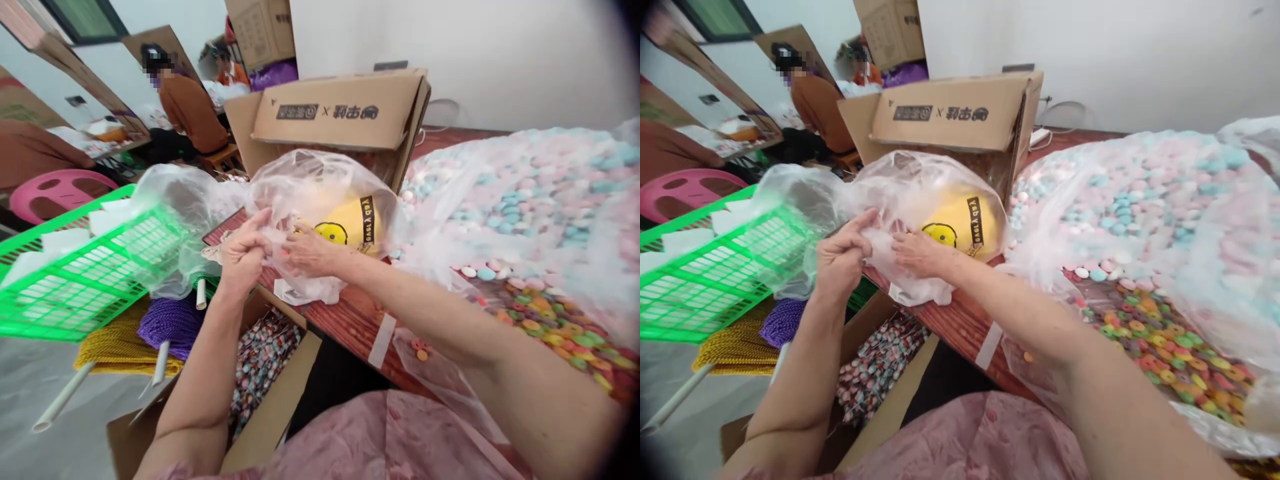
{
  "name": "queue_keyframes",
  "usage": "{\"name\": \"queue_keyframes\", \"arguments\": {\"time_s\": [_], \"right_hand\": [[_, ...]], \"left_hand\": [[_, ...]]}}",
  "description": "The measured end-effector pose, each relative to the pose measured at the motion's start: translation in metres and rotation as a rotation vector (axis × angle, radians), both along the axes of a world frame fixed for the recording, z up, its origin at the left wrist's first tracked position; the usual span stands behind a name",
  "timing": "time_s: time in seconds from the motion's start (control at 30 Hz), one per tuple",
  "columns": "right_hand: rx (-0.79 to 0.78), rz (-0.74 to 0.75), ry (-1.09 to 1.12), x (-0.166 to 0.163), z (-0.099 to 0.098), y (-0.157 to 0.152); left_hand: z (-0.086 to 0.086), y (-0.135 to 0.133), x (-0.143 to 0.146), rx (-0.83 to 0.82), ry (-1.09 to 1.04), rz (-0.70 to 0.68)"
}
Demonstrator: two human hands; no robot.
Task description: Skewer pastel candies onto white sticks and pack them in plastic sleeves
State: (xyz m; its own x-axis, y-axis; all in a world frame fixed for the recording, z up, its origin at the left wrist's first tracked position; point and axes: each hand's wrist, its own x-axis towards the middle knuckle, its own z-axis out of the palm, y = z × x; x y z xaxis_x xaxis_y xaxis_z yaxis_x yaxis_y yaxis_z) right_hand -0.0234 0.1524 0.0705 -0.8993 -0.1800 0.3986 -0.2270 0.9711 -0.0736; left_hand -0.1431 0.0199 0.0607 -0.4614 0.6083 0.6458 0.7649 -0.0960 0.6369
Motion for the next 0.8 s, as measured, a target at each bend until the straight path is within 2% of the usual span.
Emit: {"name": "queue_keyframes", "arguments": {"time_s": [0.1,0.17,0.23,0.3,0.33,0.37,0.4,0.47,0.53,0.6,0.7,0.8], "right_hand": [[0.044,-0.020,-0.120,0.025,0.019,0.013],[0.142,-0.021,-0.169,0.059,0.035,0.025],[0.133,-0.101,-0.092,0.109,0.048,0.035],[0.010,-0.261,0.137,0.169,0.050,0.040],[-0.048,-0.354,0.275,0.200,0.045,0.042],[-0.115,-0.481,0.376,0.230,0.036,0.042],[-0.183,-0.610,0.467,0.258,0.024,0.041],[-0.341,-0.784,0.454,0.301,-0.007,0.032],[-0.498,-0.841,0.401,0.327,-0.038,0.015],[-0.550,-0.789,0.312,0.338,-0.059,-0.009],[-0.424,-0.714,0.044,0.338,-0.076,-0.046],[-0.229,-0.734,-0.094,0.337,-0.088,-0.068]], "left_hand": [[-0.004,0.005,0.003,-0.028,-0.010,0.050],[-0.005,0.004,0.010,-0.014,0.059,0.114],[-0.006,-0.005,0.024,-0.007,0.249,0.220],[-0.008,-0.020,0.046,0.034,0.492,0.331],[-0.011,-0.027,0.061,0.064,0.573,0.349],[-0.016,-0.033,0.079,0.074,0.623,0.307],[-0.021,-0.036,0.099,0.053,0.591,0.197],[-0.036,-0.033,0.140,-0.164,0.406,-0.159],[-0.051,-0.016,0.176,-0.390,0.236,-0.340],[-0.063,0.007,0.201,-0.567,0.194,-0.421],[-0.068,0.039,0.217,-0.644,0.193,-0.433],[-0.057,0.053,0.216,-0.637,0.185,-0.443]]}}
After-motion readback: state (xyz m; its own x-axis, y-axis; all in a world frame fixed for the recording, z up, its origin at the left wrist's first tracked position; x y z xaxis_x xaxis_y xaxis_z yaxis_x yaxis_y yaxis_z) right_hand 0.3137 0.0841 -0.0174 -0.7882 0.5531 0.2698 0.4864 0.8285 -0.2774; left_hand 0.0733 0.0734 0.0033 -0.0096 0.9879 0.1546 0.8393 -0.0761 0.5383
